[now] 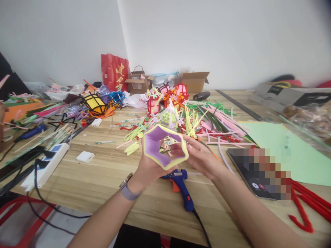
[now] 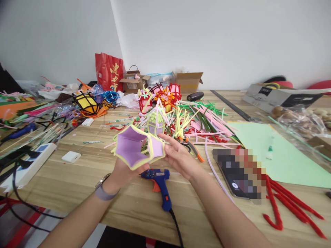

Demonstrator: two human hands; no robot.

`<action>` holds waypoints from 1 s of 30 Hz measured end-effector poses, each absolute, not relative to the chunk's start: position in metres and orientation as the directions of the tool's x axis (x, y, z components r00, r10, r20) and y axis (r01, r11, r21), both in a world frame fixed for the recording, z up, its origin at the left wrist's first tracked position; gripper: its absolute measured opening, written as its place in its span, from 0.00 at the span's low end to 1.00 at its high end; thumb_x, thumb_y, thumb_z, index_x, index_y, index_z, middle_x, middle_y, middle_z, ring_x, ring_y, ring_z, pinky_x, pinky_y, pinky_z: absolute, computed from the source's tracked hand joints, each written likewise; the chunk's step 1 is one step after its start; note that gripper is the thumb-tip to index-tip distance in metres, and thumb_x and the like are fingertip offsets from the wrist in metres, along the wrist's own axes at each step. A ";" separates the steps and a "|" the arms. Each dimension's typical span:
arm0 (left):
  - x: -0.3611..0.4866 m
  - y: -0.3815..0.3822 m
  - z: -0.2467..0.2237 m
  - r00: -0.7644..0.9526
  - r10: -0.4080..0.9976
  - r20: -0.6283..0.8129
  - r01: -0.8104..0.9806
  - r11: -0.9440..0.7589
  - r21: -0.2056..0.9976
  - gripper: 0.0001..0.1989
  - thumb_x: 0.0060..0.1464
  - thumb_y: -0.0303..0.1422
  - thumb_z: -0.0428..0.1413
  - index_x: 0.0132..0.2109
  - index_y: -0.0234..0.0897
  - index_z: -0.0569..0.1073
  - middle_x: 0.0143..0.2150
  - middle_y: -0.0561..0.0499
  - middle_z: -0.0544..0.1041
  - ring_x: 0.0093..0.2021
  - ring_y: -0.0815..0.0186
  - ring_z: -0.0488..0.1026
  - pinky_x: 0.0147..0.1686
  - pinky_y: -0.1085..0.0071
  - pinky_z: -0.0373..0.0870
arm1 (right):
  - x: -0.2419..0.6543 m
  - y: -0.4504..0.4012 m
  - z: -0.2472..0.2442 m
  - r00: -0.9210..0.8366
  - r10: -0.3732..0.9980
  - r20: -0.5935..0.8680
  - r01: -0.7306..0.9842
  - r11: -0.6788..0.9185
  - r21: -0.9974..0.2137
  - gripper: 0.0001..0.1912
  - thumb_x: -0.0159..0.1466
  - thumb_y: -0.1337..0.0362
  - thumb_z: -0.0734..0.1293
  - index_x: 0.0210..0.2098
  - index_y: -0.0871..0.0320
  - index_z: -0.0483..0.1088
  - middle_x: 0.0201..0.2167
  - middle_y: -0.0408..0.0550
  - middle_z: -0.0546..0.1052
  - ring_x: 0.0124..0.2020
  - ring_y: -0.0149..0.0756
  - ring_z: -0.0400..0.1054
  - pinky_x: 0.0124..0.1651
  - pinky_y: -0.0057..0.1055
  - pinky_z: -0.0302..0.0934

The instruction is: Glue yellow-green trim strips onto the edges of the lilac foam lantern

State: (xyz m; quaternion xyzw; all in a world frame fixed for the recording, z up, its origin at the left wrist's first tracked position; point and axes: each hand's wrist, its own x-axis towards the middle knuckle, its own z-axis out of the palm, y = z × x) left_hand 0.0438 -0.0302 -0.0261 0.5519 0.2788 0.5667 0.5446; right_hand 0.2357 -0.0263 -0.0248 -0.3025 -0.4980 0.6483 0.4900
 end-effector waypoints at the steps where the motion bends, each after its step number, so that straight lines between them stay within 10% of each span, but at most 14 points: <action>1: 0.046 -0.030 -0.024 0.212 0.929 0.303 -0.359 -0.214 0.908 0.36 0.36 0.36 0.71 0.54 0.35 0.69 0.54 0.40 0.74 0.56 0.48 0.70 0.58 0.52 0.65 | 0.234 -0.027 -0.025 -0.327 0.942 0.079 -0.377 -0.053 -0.925 0.32 0.55 0.51 0.74 0.57 0.51 0.66 0.52 0.51 0.75 0.48 0.40 0.72 0.53 0.40 0.64; 7: 0.052 -0.016 -0.015 0.221 0.974 0.049 -0.684 0.119 0.719 0.30 0.48 0.38 0.63 0.58 0.42 0.67 0.51 0.47 0.78 0.53 0.55 0.73 0.54 0.57 0.69 | 0.230 -0.024 -0.025 -0.263 0.959 0.102 -0.390 -0.009 -0.921 0.28 0.55 0.53 0.74 0.53 0.53 0.69 0.38 0.46 0.80 0.38 0.34 0.74 0.46 0.34 0.65; 15: 0.043 -0.006 -0.013 0.492 0.834 -0.249 -0.641 0.541 0.544 0.24 0.62 0.45 0.48 0.59 0.36 0.66 0.44 0.43 0.80 0.42 0.56 0.78 0.47 0.51 0.73 | 0.224 -0.022 -0.034 -0.045 0.954 0.296 0.275 0.296 -0.915 0.16 0.58 0.53 0.68 0.38 0.58 0.69 0.20 0.38 0.69 0.21 0.30 0.61 0.26 0.28 0.54; 30: 0.056 -0.010 -0.035 0.070 0.996 0.058 -0.497 -0.015 0.868 0.30 0.44 0.31 0.64 0.55 0.41 0.66 0.53 0.48 0.76 0.56 0.58 0.71 0.56 0.62 0.66 | 0.239 -0.017 -0.060 -0.318 0.783 0.534 0.907 0.415 -0.070 0.10 0.67 0.67 0.60 0.35 0.58 0.73 0.30 0.48 0.78 0.33 0.39 0.69 0.40 0.35 0.52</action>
